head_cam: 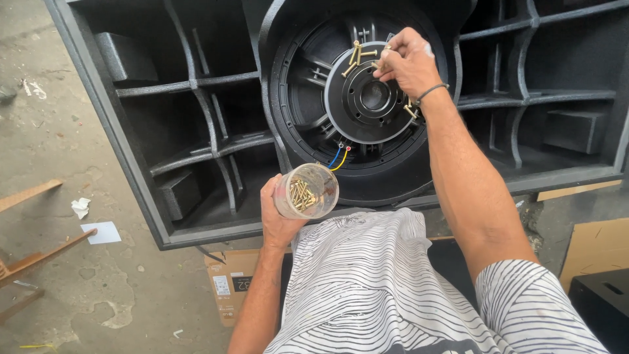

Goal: Mounting a speaker driver into a cabinet by connecting wires and positioning screws.

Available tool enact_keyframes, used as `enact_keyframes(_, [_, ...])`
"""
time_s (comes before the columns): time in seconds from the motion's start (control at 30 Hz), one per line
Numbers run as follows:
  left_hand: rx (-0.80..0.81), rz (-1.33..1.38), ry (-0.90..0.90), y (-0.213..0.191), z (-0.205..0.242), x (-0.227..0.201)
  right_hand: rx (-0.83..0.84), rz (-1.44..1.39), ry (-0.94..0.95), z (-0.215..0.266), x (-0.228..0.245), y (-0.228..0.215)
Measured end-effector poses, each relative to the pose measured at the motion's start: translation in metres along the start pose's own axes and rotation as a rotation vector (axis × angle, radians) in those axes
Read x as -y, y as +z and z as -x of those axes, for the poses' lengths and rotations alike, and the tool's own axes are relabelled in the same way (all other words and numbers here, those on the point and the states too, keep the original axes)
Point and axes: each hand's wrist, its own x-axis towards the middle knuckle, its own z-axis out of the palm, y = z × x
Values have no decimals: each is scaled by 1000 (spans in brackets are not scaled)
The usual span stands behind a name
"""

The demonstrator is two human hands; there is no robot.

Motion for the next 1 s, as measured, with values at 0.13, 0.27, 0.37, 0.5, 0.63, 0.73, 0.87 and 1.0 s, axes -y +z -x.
enact_keyframes(0.13, [33,44,-64,3,-6,-10,-55,-208,-51,10,4,-11])
enact_keyframes(0.27, [41,78,20,9,-14,-14,110,-80,-273,89,60,-21])
enact_keyframes(0.37, [9,109,-12,25,-18,-21,324,17,-434,154,77,-20])
enact_keyframes(0.5, [10,191,60,42,-24,-28,545,187,-550,213,72,-3])
enact_keyframes(0.63, [74,198,120,50,-21,-41,472,471,-635,246,18,15])
enact_keyframes(0.73, [149,207,139,52,-15,-53,344,704,-686,280,29,15])
enact_keyframes(0.87, [264,288,170,60,-8,-62,-159,681,-517,301,-12,-5])
enact_keyframes(1.0, [734,352,148,69,-22,-62,-157,263,-322,317,-71,-31])
